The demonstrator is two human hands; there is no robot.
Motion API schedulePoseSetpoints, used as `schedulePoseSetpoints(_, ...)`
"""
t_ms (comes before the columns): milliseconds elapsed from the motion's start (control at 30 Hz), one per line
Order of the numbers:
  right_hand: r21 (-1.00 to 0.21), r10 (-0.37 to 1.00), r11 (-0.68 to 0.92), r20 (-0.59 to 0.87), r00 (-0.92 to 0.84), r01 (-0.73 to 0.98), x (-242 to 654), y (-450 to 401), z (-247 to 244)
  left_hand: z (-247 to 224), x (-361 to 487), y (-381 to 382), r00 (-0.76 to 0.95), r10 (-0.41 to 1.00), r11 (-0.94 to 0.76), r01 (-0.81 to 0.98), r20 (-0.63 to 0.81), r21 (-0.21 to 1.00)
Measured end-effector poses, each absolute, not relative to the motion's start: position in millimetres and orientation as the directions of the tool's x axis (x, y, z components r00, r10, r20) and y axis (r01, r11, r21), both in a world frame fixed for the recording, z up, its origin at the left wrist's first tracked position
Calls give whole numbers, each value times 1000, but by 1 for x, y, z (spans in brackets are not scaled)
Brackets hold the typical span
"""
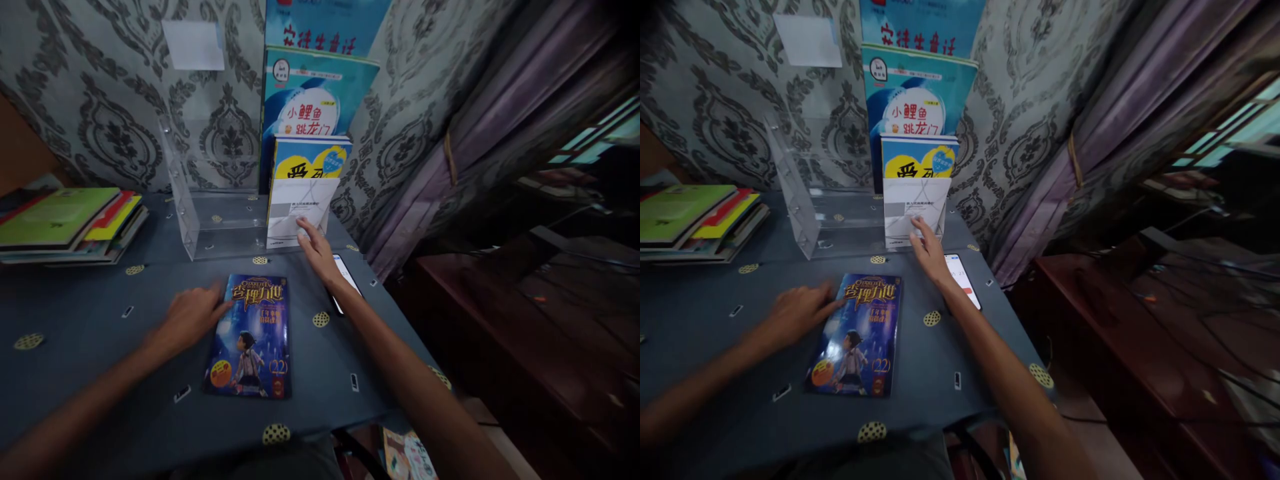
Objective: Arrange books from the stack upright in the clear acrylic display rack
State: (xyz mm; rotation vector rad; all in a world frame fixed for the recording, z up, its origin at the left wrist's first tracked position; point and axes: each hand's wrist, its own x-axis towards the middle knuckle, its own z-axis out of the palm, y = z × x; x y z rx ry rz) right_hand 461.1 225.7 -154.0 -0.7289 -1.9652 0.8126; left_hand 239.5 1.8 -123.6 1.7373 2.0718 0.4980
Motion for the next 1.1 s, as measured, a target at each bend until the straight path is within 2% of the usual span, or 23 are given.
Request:
schedulePoseSetpoints(67, -772, 750, 609, 488, -446, 180, 462, 227, -154, -110, 248, 13, -56, 998, 52, 951, 5, 304)
schedulePoseSetpoints(100, -774, 753, 607, 488, -441, 179, 461, 226, -154, -102, 254, 22, 26, 999, -31, 962, 21, 271)
schedulePoseSetpoints(200, -767, 748, 616, 498, -438, 181, 459, 217, -150, -85, 267, 55, 286, 933, -348, 875, 220, 337)
schedulePoseSetpoints(300, -697, 679, 692, 538, -499, 190, 454, 189, -146, -80, 266, 92, 361, 841, -514, 764, 403, 389)
schedulePoseSetpoints(367, -621, 581, 763, 537, -612, 179, 446, 164, -144, -81, 260, 113, 353, 822, -539, 735, 446, 412)
schedulePoseSetpoints(467, -505, 384, 852, 419, -823, 140, 429, 128, -145, -87, 253, 133, 325, 827, -534, 709, 458, 461)
schedulePoseSetpoints(567, -393, 269, 908, 290, -919, 141, 416, 108, -149, -91, 252, 138, 293, 836, -514, 714, 464, 476)
schedulePoseSetpoints(667, -349, 295, 914, 220, -930, 208, 420, 109, -153, -96, 251, 131, 274, 849, -487, 736, 452, 469)
schedulePoseSetpoints(767, -367, 390, 882, 212, -896, 297, 442, 119, -157, -105, 249, 114, 277, 862, -466, 763, 424, 448)
schedulePoseSetpoints(933, -444, 488, 834, 313, -815, 329, 486, 129, -166, -131, 250, 72, 281, 904, -405, 801, 321, 440)
schedulePoseSetpoints(1100, -553, 523, 794, 413, -746, 251, 499, 134, -179, -148, 269, 43, 394, 875, -471, 825, 281, 313)
